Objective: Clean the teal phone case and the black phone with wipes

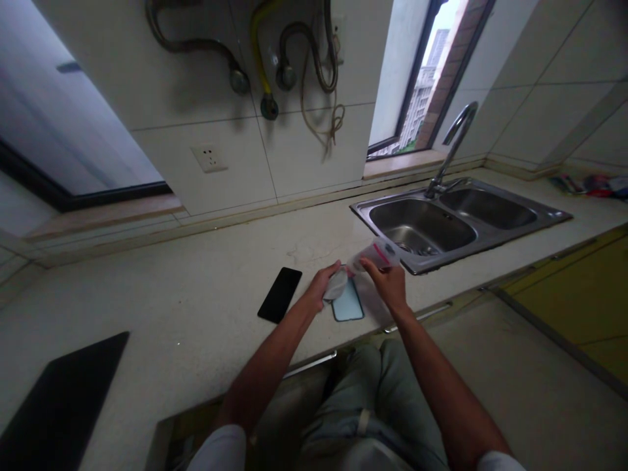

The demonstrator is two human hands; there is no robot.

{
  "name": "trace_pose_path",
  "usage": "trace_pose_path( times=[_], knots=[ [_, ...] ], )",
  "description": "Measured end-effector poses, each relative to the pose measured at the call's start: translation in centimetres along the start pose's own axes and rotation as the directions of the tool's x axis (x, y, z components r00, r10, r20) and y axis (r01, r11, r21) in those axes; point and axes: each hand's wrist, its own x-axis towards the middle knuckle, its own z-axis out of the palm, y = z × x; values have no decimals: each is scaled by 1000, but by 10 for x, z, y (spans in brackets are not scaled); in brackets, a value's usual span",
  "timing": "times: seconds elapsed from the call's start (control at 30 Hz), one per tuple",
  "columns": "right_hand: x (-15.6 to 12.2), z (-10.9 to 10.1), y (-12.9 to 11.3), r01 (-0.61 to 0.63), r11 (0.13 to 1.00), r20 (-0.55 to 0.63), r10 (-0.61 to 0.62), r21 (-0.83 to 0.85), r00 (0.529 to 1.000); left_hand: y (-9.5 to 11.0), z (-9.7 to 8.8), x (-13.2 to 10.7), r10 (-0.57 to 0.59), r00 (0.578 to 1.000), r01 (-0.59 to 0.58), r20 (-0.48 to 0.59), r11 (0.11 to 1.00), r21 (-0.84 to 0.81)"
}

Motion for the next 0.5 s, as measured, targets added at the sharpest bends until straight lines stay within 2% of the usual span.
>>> trace_pose_path(
  times=[0.07,0.13,0.2,0.3,0.4,0.5],
  knots=[
    [14,-13,1,-8,999,15,8,-52,1000,2,-1,1,-25,999,26,34,1000,-14],
    [30,-29,3,16,990,-29,-20,-137,999,6,-4,2,-20,999,21,34,1000,-18],
    [45,-45,7,24,963,-51,-39,-270,998,11,-8,2,-4,1000,3,-26,1000,-18],
    [63,-62,21,33,884,-11,-43,-466,999,18,-14,4,-11,992,6,-126,999,-37],
    [72,-66,40,99,805,49,-87,-585,995,19,-16,8,0,990,-12,-141,996,-85],
    [74,-64,58,75,790,43,-61,-608,997,13,-15,12,12,993,-24,-120,995,-95]
  ],
)
